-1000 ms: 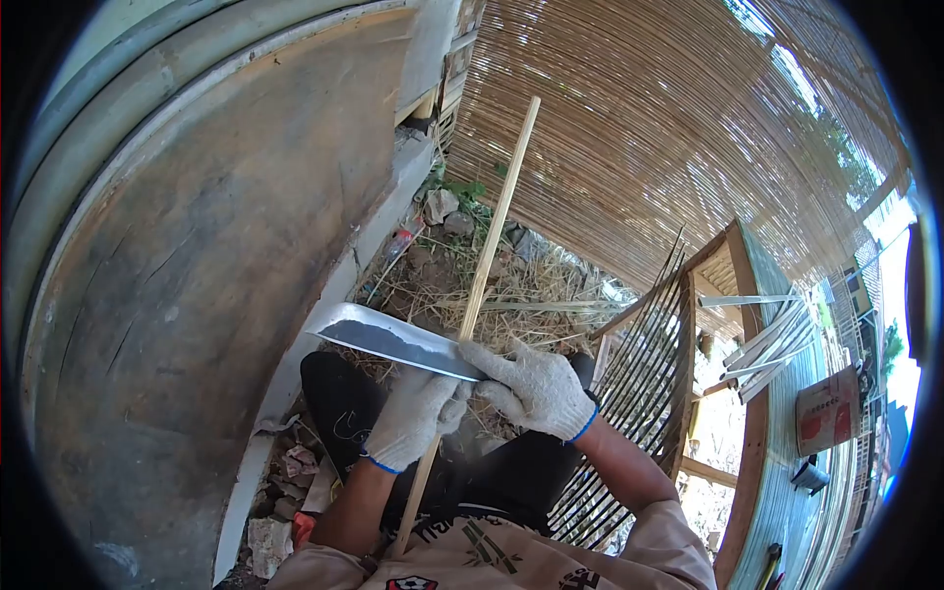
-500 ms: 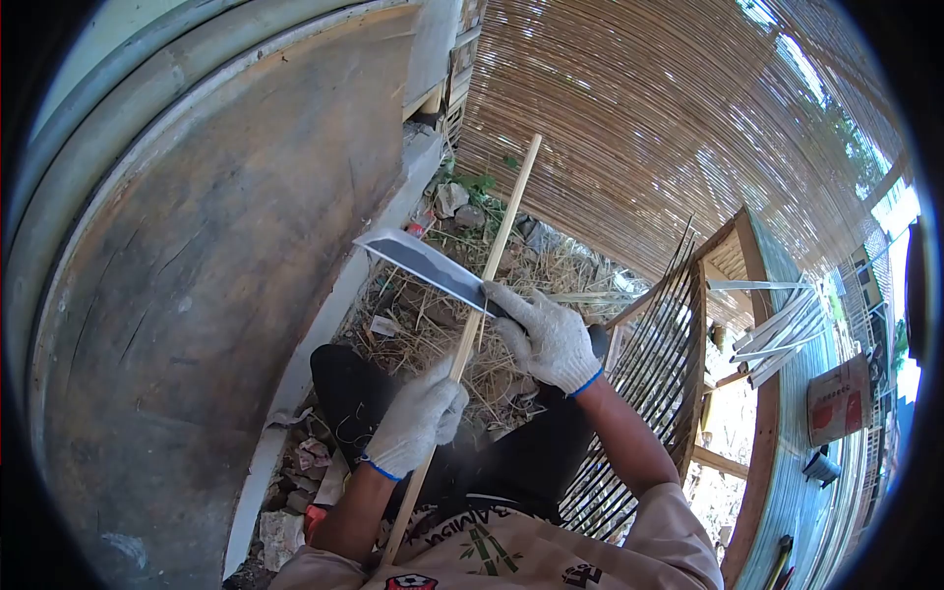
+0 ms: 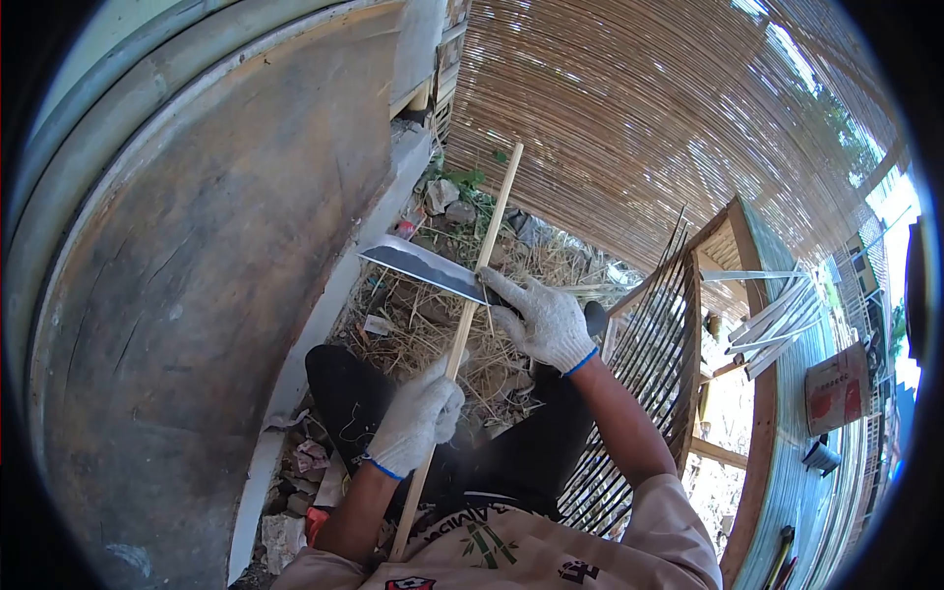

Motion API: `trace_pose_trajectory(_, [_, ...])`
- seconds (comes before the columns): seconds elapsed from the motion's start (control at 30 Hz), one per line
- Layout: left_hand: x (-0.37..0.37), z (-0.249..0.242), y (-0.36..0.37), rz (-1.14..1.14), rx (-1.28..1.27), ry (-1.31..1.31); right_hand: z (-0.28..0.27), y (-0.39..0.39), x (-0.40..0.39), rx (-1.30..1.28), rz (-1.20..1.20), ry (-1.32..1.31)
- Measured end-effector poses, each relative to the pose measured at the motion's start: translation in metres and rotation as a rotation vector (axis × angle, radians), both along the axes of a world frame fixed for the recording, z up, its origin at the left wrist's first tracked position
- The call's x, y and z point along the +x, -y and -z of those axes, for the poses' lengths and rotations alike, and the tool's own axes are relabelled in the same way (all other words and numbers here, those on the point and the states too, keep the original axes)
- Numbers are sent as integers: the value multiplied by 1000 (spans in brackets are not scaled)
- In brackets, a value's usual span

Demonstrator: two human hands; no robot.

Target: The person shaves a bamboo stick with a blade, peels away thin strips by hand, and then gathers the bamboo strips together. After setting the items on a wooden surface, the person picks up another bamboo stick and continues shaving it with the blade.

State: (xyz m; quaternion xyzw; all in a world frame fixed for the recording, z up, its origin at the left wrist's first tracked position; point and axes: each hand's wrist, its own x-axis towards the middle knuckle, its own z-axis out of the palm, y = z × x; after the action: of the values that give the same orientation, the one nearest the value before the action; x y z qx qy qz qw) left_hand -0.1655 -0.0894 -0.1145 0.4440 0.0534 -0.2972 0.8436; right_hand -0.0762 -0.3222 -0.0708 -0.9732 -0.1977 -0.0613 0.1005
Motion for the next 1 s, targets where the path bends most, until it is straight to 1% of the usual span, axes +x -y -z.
trace_pose_trajectory(0.17, [-3,4,-3,22,48,-14,16,7,10,34,6,-39])
trace_pose_trajectory(0.23, [-9,7,-7,32,57,-21,23,13,18,132,46,23])
trace_pose_trajectory(0.27, [-13,10,-8,43,43,-24,23,18,24,126,43,22])
trace_pose_trajectory(0.37, [-29,14,-13,70,31,-53,24,37,47,175,198,141])
trace_pose_trajectory(0.4, [-35,14,-15,85,32,-74,16,45,56,173,203,140])
trace_pose_trajectory(0.47, [-48,6,-23,100,47,-99,1,60,70,250,514,31])
trace_pose_trajectory(0.5, [-50,4,-28,101,62,-123,0,66,68,252,511,30])
trace_pose_trajectory(0.57, [-50,13,-30,81,33,-143,2,71,58,390,465,39])
trace_pose_trajectory(0.63, [-47,17,-25,72,-6,-161,16,57,31,408,247,105])
trace_pose_trajectory(0.7, [-40,16,-18,84,-7,-147,23,35,-3,386,81,20])
trace_pose_trajectory(0.77, [-37,15,-14,81,-9,-153,18,16,-27,272,-23,-120])
trace_pose_trajectory(0.8, [-35,15,-14,70,-8,-150,21,11,-34,189,-40,-160])
trace_pose_trajectory(0.87, [-34,15,-16,65,-4,-149,20,4,-41,103,-73,-212])
trace_pose_trajectory(1.0, [-31,15,-17,78,-4,-146,25,4,-36,115,-67,-186])
